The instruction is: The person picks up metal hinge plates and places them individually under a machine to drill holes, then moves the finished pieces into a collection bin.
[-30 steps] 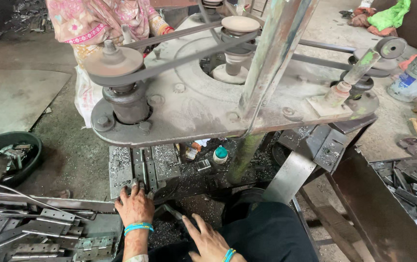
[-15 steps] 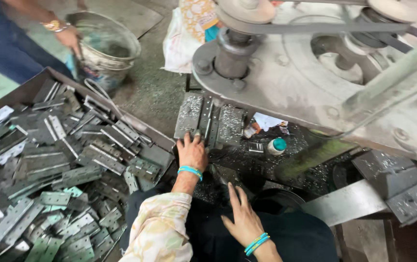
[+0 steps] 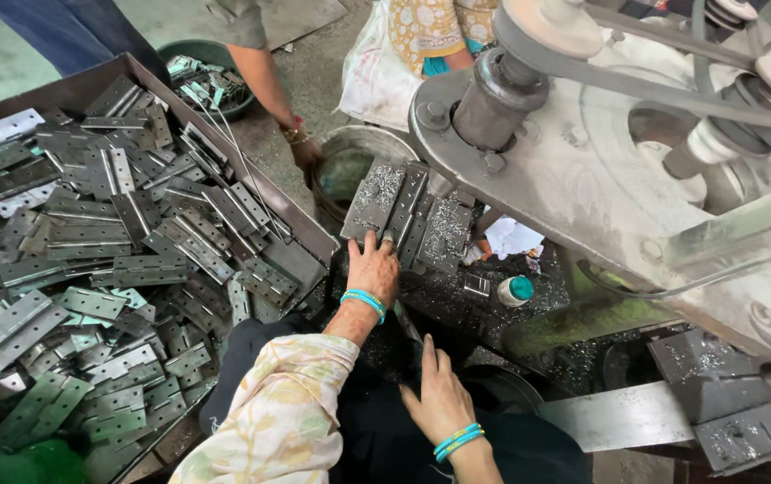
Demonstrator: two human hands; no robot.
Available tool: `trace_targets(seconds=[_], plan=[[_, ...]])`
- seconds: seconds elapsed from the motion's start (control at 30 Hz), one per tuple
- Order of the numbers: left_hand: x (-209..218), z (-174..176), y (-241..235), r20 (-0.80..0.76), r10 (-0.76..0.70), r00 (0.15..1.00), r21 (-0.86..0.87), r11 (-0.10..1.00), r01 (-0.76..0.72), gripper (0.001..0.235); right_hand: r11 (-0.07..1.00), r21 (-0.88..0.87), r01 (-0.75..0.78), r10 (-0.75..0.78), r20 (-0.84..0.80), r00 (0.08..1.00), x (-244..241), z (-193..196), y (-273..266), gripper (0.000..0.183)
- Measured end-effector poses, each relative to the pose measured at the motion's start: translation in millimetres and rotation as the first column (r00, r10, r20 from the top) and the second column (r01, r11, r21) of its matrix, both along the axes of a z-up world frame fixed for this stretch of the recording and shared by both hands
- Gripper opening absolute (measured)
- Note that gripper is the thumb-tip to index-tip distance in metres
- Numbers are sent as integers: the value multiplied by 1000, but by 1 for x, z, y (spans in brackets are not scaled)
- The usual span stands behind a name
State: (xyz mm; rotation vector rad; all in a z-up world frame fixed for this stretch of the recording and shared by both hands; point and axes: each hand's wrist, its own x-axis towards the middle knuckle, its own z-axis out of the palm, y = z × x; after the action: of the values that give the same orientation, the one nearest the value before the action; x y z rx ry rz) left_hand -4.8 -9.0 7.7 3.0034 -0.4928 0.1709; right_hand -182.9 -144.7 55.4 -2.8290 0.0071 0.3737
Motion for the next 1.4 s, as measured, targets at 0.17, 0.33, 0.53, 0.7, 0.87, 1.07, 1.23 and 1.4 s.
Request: trace_targets(seconds=[0.17,0.33,0.53,0.7,0.87,1.07,1.23,1.4], plan=[[4,-7,-4,31,6,1000,-30,1000,-5,33,995,-103,-13,7,-61,998,18,-10,1,88],[10,-7,-6,35,-6,999,-26,1000,7,32,986,-166,-27,22,-29,999,36,-25,1,80],[20,-4,-10,7,-23,1000,-35,999,24,30,982,-186,-7,-18,-132,991,57,-30,2,68],[36,2,-5,-85,-29,996,-44,999,26,31,984,-180,7,-37,-162,986,61,-25,7,65],[42,5,-5,-67,-61,996,-22,998,60,35,983,-182,19,-53,-183,982,63,-23,9,71],[58,-3,-13,10,-8,1000,-38,999,8,36,982,-190,16,-45,-150,988,62,-23,9,70],[57,3,-14,-2,-9,1000,-5,1000,9,36,982,-180,62,-87,-130,988,55,-44,3,71],[52,11,-16,-17,-9,1000,30,999,10,35,977,-60,206,-208,-28,978,21,-93,6,72]])
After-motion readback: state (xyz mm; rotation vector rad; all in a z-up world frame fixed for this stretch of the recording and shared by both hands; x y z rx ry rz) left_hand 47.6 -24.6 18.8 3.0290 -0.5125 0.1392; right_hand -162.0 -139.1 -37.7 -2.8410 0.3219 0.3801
